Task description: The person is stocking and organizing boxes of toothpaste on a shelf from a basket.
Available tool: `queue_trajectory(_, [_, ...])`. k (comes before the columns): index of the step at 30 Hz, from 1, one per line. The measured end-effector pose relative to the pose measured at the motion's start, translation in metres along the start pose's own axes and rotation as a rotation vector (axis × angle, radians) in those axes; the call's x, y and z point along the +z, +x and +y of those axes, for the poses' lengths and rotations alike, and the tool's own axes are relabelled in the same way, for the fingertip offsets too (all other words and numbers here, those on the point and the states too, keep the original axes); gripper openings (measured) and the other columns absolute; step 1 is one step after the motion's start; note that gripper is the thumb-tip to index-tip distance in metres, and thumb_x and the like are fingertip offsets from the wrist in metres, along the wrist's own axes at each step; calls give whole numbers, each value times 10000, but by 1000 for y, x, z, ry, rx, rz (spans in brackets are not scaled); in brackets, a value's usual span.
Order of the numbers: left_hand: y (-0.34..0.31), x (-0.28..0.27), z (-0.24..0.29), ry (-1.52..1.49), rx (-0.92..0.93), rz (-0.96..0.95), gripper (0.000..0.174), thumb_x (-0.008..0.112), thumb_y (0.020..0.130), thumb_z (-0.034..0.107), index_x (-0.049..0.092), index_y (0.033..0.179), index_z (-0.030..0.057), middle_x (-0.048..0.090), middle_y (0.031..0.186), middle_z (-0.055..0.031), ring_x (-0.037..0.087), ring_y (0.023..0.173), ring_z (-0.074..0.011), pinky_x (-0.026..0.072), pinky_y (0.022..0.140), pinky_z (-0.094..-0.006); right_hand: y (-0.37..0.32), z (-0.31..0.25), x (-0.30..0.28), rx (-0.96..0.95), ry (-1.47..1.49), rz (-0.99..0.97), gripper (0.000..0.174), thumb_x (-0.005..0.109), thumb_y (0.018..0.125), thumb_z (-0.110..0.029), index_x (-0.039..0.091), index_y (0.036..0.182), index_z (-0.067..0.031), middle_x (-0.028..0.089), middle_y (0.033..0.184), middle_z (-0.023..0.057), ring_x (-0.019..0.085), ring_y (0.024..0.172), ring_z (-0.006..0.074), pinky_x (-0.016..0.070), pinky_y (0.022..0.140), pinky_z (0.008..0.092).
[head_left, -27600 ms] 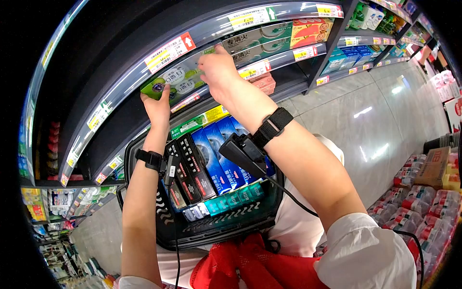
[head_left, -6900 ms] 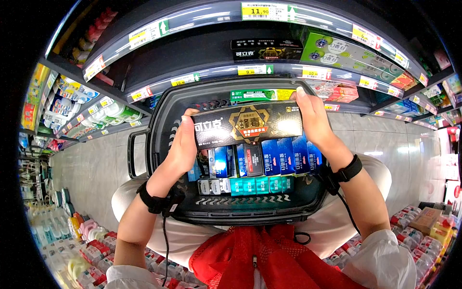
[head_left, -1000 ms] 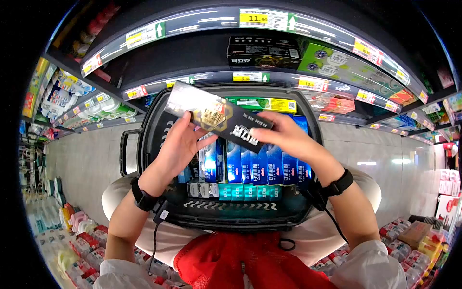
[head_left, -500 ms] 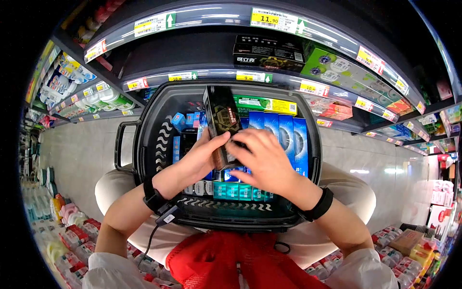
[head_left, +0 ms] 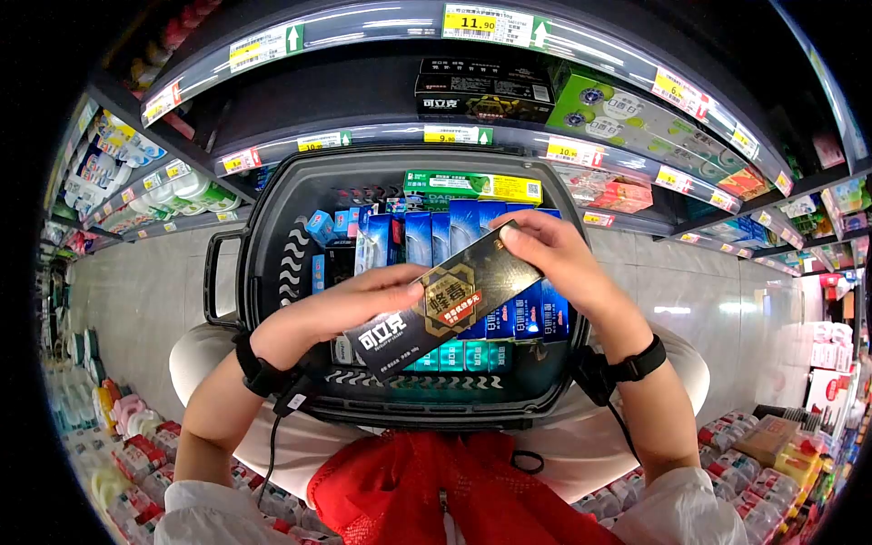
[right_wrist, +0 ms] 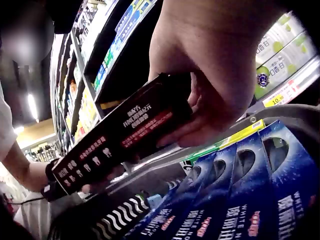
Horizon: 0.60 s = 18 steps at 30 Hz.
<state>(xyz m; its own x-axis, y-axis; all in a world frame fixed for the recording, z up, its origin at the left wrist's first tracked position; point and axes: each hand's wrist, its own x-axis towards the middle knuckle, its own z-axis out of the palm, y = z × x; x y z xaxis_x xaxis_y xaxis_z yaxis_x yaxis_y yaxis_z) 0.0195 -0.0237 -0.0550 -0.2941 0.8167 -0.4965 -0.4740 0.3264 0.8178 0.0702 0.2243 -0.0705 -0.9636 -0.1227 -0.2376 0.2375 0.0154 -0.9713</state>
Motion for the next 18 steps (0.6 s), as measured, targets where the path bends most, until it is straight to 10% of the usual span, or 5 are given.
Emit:
queue_trajectory(6, [-10,-21,16,-39,171,256,542,511,832,392,403,1239,51,516,1130,-71,512,1016,-160,431,844,-305,-5,-19,-9,-3,310,357,325,562,833,-298,540,998,-18,585,890,34,540,825,85,424,722,212])
queue_trajectory(18, [-9,-35,7,-35,341,398,434,494,864,351,425,1182,64,557,1067,-26,551,949,-101,468,797,-291,6,-15,0,-59,413,412,337,508,848,-334,540,1015,-44,571,961,36,523,891,107,396,800,264])
